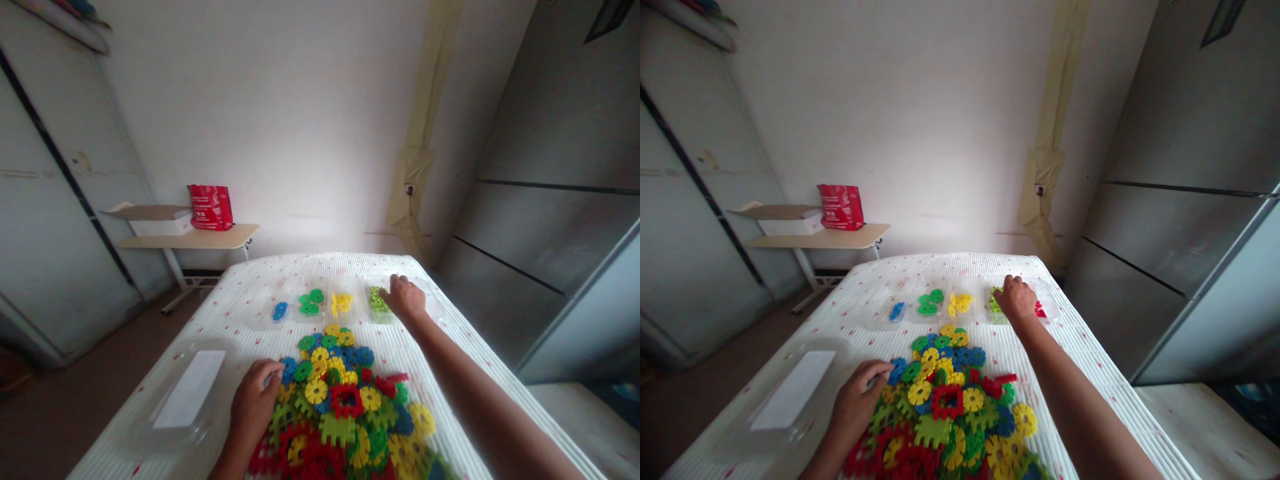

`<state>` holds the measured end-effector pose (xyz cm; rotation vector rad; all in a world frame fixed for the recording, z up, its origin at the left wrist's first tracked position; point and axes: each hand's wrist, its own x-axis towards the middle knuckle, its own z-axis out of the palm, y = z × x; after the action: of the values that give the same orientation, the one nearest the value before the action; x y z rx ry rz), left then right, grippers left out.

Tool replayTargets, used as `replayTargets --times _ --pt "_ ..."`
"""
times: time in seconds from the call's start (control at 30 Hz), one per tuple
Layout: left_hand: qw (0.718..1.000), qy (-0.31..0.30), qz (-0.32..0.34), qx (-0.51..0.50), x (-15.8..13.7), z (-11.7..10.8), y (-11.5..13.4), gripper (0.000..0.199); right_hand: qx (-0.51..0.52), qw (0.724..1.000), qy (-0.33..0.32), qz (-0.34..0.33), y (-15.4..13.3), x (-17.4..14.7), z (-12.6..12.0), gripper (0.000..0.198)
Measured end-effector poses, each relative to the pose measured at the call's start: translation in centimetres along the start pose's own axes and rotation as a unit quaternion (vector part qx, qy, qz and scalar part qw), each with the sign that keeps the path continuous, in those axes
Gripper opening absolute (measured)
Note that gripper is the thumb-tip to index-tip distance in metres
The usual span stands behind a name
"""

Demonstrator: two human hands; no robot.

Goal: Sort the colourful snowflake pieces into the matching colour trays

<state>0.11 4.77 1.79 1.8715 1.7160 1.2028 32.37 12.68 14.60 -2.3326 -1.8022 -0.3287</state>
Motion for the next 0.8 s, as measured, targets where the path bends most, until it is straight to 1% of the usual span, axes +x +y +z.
replayTargets --times 0.07,0.17,0.23,0.3,0.37,0.47,0.53,0.6,0.67,0.73,0.77,0.8 --pt "1.000 0.004 0.001 0.002 0.0 0.0 0.1 0.024 0.004 1.000 0.018 -0.008 0.7 -0.8 -0.4 0.032" --pt "1.000 0.009 0.003 -0.001 0.0 -0.2 0.5 0.024 0.036 0.999 0.013 -0.029 2.3 -2.3 -0.6 0.026" --pt "1.000 0.007 0.003 -0.002 0.0 -0.3 0.7 0.024 0.083 0.995 0.005 -0.054 3.4 -3.5 -0.3 0.021" --pt "1.000 0.004 0.002 -0.003 0.0 -0.3 0.7 0.025 0.151 0.984 -0.012 -0.093 4.6 -4.9 0.2 0.017" --pt "1.000 0.002 0.001 -0.002 0.0 -0.2 0.6 0.025 0.224 0.964 -0.044 -0.136 5.7 -6.5 0.8 0.015" --pt "1.000 -0.001 -0.002 0.001 0.0 -0.1 0.2 0.025 0.307 0.926 -0.114 -0.186 6.8 -9.3 1.0 0.014" --pt "1.000 -0.005 -0.004 0.000 0.0 -0.1 0.1 0.025 0.335 0.904 -0.168 -0.205 7.2 -11.0 0.5 0.014" --pt "1.000 -0.009 -0.005 -0.001 0.0 -0.1 0.1 0.025 0.340 0.890 -0.215 -0.215 7.5 -12.5 -0.3 0.014" --pt "1.000 -0.008 -0.005 -0.003 0.0 -0.1 0.2 0.025 0.315 0.892 -0.243 -0.214 7.6 -14.1 -1.1 0.013" --pt "1.000 -0.004 -0.003 -0.006 0.0 -0.1 0.2 0.025 0.269 0.910 -0.240 -0.206 7.9 -15.9 -1.4 0.014" --pt "1.000 -0.002 0.000 -0.007 0.0 -0.1 0.1 0.025 0.241 0.922 -0.229 -0.199 8.0 -17.1 -1.2 0.020" --pt "1.000 0.000 0.002 -0.008 0.0 0.0 0.1 0.025 0.214 0.934 -0.211 -0.194 8.1 -18.2 -0.8 0.031"
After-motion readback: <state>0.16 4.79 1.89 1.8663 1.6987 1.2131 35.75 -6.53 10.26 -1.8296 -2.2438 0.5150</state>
